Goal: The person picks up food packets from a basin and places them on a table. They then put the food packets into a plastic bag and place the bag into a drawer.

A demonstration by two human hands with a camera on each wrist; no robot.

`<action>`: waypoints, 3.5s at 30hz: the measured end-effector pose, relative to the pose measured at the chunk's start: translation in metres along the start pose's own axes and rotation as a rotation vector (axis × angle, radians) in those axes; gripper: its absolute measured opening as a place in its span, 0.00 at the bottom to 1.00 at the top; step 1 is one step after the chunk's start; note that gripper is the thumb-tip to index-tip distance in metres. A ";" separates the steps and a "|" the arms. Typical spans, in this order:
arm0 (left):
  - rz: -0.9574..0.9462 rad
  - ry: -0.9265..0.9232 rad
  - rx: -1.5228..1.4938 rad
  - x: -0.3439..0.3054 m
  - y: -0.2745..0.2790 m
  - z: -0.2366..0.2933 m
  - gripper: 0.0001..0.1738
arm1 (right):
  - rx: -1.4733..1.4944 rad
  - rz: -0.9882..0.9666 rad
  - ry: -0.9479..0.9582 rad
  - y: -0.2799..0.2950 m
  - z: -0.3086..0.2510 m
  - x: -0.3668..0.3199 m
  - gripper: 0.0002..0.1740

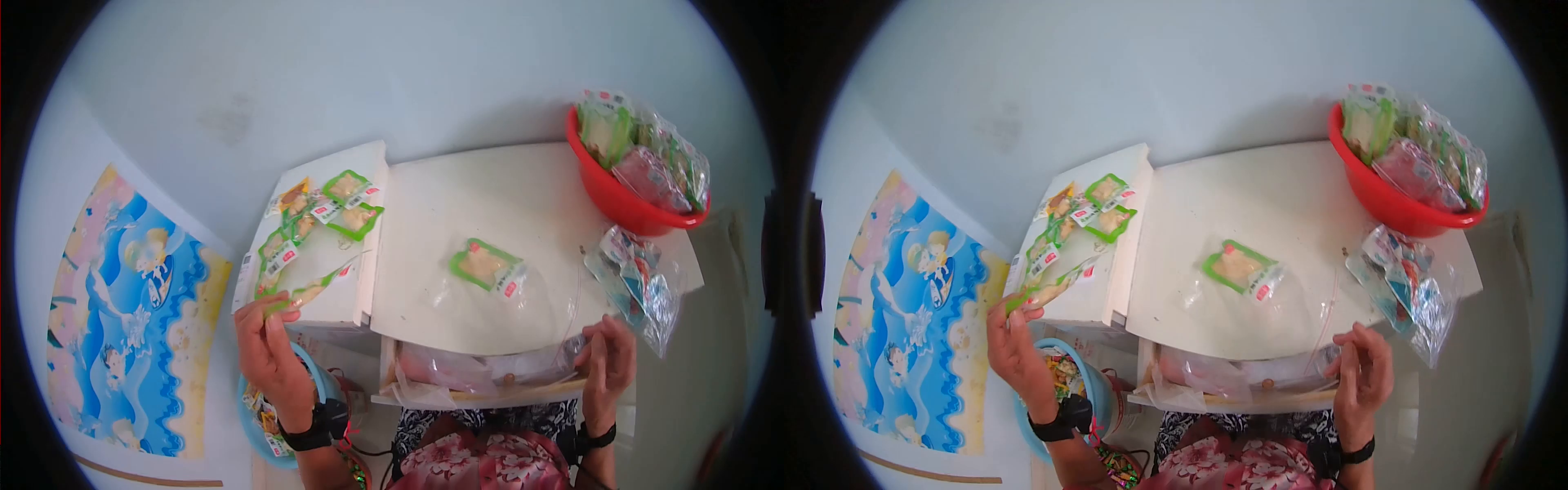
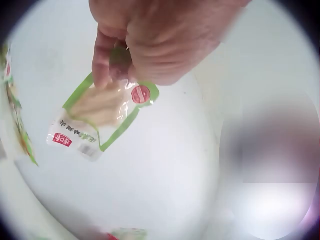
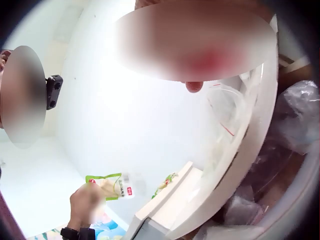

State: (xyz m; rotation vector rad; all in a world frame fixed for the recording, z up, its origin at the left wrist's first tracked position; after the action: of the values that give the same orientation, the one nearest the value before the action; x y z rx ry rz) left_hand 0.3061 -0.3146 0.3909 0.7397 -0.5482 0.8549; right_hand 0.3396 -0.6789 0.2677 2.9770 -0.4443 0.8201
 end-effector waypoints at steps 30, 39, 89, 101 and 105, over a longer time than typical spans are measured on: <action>-0.680 -0.342 0.088 -0.143 -0.187 0.089 0.18 | 0.051 0.033 -0.392 0.081 0.012 -0.006 0.12; -0.632 -0.404 -0.075 -0.140 -0.177 0.091 0.08 | 0.021 -0.291 -0.503 0.040 0.009 0.032 0.12; -0.657 -0.208 0.820 0.096 -0.145 -0.075 0.20 | 0.131 -0.227 -0.395 0.015 0.009 0.012 0.09; -0.494 0.134 0.190 0.074 -0.043 -0.013 0.09 | 0.174 -0.041 -0.307 0.026 0.003 0.010 0.09; -0.719 0.082 -0.251 0.029 -0.030 0.035 0.09 | 0.277 -0.158 -0.354 0.018 -0.014 0.010 0.12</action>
State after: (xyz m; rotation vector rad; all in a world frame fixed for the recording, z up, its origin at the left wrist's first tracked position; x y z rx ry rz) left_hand 0.3419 -0.3409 0.4218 0.6035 -0.2712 0.1419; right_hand 0.3354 -0.6974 0.2837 3.3709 -0.1012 0.3647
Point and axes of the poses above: each hand's wrist, its own x-axis towards the middle knuckle, its own y-axis out of the back of the hand, z = x × y, the point moved 1 cm from there along x, towards the middle knuckle, and after that the axes turned 10 degrees about y, right-handed, at the moved point
